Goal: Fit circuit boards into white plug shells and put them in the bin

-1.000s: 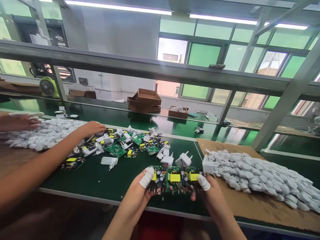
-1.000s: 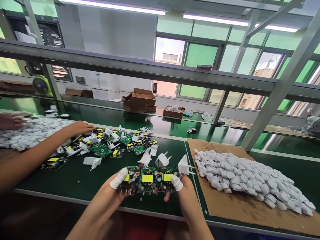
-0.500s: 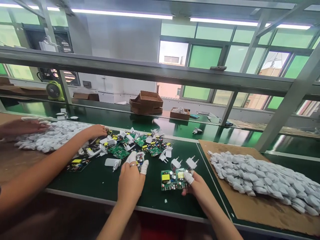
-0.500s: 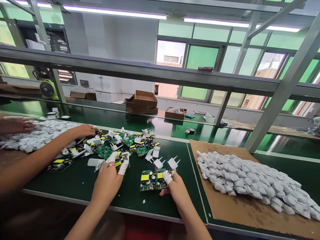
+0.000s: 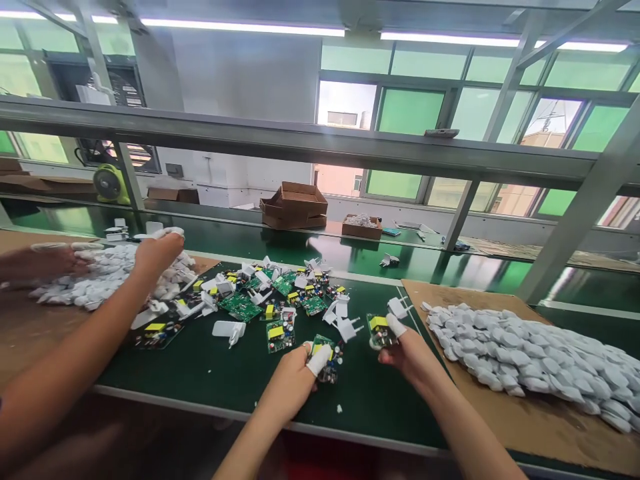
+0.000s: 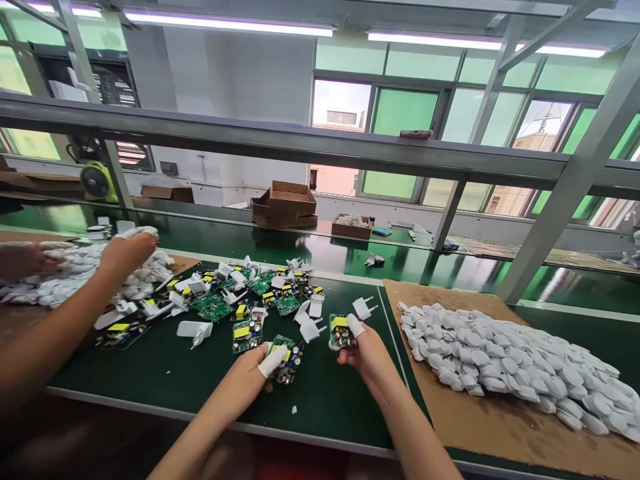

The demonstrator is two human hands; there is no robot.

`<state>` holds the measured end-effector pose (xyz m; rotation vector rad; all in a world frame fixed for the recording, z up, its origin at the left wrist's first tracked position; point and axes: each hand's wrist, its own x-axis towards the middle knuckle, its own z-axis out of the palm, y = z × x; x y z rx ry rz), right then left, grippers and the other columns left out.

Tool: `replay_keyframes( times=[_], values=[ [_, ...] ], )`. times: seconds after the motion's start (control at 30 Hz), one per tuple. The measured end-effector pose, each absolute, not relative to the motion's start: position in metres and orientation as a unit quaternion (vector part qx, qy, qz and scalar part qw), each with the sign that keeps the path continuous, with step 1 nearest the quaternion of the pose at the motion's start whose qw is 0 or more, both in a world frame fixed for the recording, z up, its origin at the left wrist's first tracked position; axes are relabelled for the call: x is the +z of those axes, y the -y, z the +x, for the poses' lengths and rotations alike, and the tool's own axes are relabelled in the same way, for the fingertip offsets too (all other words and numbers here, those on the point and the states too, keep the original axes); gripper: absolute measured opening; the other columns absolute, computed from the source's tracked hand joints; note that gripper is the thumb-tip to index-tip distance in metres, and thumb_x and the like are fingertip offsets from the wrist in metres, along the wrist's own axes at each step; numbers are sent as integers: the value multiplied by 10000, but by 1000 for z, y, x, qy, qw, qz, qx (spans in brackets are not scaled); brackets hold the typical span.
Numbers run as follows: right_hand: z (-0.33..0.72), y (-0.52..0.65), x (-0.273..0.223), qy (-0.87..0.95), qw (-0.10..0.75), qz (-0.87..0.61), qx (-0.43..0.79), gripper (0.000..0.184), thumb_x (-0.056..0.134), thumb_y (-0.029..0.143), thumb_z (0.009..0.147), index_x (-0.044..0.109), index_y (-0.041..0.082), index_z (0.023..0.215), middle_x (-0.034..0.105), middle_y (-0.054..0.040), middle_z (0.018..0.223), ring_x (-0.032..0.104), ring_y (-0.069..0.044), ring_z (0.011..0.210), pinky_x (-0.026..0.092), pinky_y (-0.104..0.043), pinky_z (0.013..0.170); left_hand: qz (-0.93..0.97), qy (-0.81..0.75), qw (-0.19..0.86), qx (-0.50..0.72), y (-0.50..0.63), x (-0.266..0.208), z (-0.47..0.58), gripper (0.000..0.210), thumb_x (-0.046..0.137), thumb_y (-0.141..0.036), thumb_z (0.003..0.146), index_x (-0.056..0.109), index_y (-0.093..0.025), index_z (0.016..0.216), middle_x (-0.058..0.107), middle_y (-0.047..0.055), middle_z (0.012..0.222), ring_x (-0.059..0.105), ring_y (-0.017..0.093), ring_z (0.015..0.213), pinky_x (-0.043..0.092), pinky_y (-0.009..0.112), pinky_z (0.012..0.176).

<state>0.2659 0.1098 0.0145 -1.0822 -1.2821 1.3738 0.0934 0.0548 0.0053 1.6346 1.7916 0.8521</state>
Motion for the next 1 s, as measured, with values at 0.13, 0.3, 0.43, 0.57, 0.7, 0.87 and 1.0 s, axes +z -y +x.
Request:
replay_keyframes(
  times=[0.13, 0.3, 0.43, 0.57, 0.7, 0.87, 1.0],
  values=[
    [275, -163, 20, 603, 364, -545, 455, 315, 273, 396, 852, 447, 152, 758, 470, 51, 529, 391, -51, 355, 381, -210, 439, 599, -765, 120, 203, -61, 19, 93, 260, 378, -177, 673, 558, -56, 815, 587, 236, 774, 539, 380, 760, 368, 507, 638],
    [266, -188, 20, 701, 206, -644, 227, 213, 466, 323, 800, 531, 123, 837, 551, -28, 817, 527, -148, 748, 416, -350, 703, 629, -758, -4, 173, -62, 26, 90, 400, 353, -158, 697, 508, -44, 1047, 520, 220, 1025, 395, 350, 1038, 318, 490, 805],
    [261, -171, 18, 739, 162, -650, 65, 309, 458, 305, 801, 449, 142, 1063, 432, -92, 1120, 380, -241, 1044, 299, -453, 855, 697, -704, 11, 133, -65, 12, 80, 493, 350, -399, 732, 469, -140, 1135, 384, 190, 1225, 83, 378, 1205, 169, 594, 868],
    [271, -172, 16, 747, 111, -655, 29, 278, 411, 293, 830, 454, 134, 1054, 471, -90, 1071, 470, -206, 939, 388, -401, 774, 734, -669, 37, 110, -69, 4, 87, 506, 309, -436, 745, 451, -173, 1154, 447, 196, 1167, 28, 400, 1198, 173, 604, 858],
    [280, -196, 19, 752, 79, -652, 55, 203, 415, 285, 835, 530, 132, 904, 551, -46, 912, 526, -155, 822, 421, -361, 740, 699, -709, -1, 94, -84, 5, 102, 420, 323, -344, 746, 562, -158, 1037, 512, 198, 1088, 109, 441, 1172, 182, 618, 825],
    [252, -216, 18, 760, 121, -629, 109, 202, 433, 289, 826, 528, 145, 930, 530, -54, 984, 498, -175, 901, 393, -395, 790, 638, -763, -34, 102, -111, 3, 101, 380, 345, -220, 720, 588, -120, 994, 534, 195, 1051, 121, 511, 1123, 141, 646, 785],
    [233, -231, 17, 743, 197, -602, 216, 238, 444, 279, 822, 484, 146, 1015, 505, -61, 1028, 500, -181, 900, 410, -394, 773, 640, -760, -54, 102, -117, 7, 101, 385, 357, -208, 708, 573, -101, 1008, 514, 193, 1077, 135, 498, 1128, 136, 654, 789]
  ],
)
